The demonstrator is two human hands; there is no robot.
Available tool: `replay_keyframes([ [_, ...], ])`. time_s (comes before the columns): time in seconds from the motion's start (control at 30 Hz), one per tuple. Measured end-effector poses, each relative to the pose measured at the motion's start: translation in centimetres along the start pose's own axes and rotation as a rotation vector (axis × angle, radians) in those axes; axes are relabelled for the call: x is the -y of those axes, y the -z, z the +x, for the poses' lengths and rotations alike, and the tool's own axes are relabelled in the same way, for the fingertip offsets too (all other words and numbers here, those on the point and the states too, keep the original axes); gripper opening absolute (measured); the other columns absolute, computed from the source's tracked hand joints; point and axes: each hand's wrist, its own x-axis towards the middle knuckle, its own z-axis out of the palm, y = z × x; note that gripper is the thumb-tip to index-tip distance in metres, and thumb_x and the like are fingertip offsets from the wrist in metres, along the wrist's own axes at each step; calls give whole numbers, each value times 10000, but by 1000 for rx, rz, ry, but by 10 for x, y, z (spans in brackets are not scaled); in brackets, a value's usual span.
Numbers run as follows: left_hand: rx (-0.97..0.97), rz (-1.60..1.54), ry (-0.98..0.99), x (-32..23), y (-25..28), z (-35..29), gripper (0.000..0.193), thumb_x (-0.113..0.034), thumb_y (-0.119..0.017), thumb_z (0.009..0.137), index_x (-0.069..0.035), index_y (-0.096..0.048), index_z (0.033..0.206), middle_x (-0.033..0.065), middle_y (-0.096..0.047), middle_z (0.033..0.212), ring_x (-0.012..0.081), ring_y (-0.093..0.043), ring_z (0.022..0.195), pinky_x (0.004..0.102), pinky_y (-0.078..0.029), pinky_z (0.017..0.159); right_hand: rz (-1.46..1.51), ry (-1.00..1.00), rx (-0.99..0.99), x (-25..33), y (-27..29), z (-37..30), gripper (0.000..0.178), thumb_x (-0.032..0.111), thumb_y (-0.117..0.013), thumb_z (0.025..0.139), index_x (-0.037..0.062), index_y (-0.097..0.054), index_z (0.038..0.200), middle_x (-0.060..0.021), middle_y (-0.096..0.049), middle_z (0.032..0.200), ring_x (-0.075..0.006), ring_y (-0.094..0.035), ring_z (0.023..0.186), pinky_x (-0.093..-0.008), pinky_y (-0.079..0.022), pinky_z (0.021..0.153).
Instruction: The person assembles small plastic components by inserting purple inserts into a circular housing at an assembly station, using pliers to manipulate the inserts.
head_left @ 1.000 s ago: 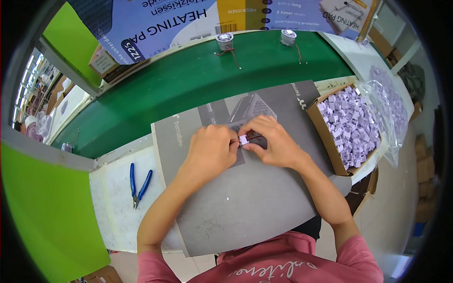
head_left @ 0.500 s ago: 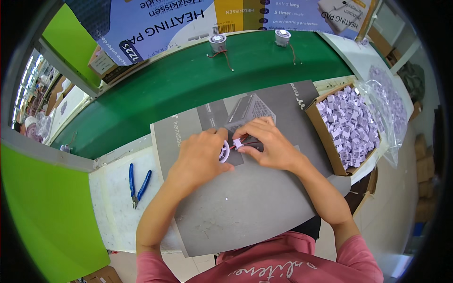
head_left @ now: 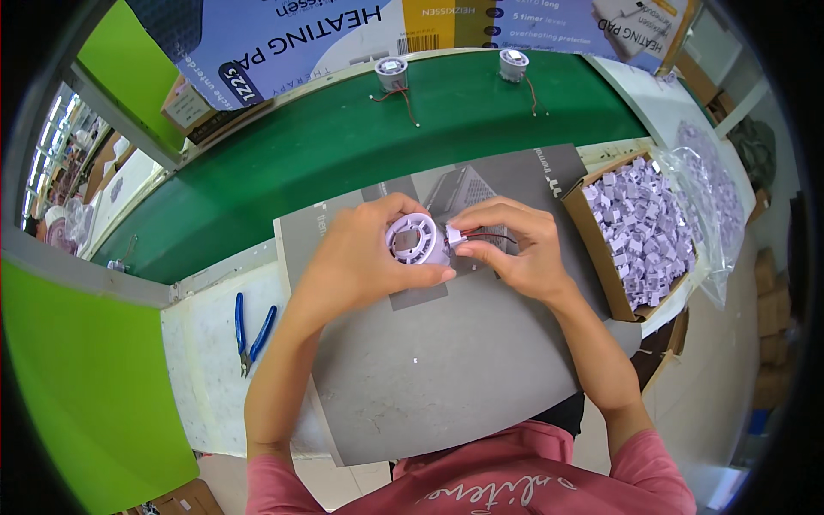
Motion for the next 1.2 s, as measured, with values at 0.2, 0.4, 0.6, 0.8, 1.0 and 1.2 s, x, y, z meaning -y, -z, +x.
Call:
replay_keyframes([
  [0.2,43,22,56,-11,2,1,582,-275,-933,636,30,-656,1047,56,-693,923,105,-658,835,248,-541,752,56,-20,-31,-3,-1,-2,242,-23,-790,775,-5,-735,1010,-132,-732,1010,-194,-709,908,-309,-587,823],
  [0.4,-18,-21,46,-13,-1,0,586,-269,-937,641,41,-647,1047,64,-686,930,109,-658,839,253,-546,762,106,15,-75,-4,-4,-3,209,-43,-772,786,-23,-731,990,-152,-731,995,-216,-709,923,-320,-575,836],
  [0.6,-11,-87,21,-18,1,1,597,-249,-938,641,41,-636,1066,79,-681,992,136,-671,899,264,-545,806,155,8,-156,3,-5,-5,196,-66,-765,777,-21,-740,967,-166,-732,995,-225,-702,917,-325,-552,814],
  [0.8,-35,-132,55,-24,-3,-2,605,-249,-940,628,35,-639,1070,82,-686,1001,153,-682,927,278,-551,826,104,77,-193,4,-6,-6,222,-89,-766,752,-29,-739,965,-164,-733,987,-231,-697,900,-320,-550,797],
  [1.0,-10,-252,52,-35,1,-5,597,-226,-934,629,31,-639,1080,81,-694,999,150,-692,923,276,-573,790,138,97,-284,16,-6,-11,253,-106,-777,744,-47,-728,985,-193,-731,984,-239,-687,905,-334,-554,789],
  [1.2,-36,-229,45,-42,-2,-9,599,-203,-935,628,21,-639,1097,82,-698,1012,143,-692,935,273,-581,785,130,93,-331,22,-11,-14,250,-113,-775,747,-52,-723,984,-196,-731,972,-251,-687,914,-329,-555,783],
])
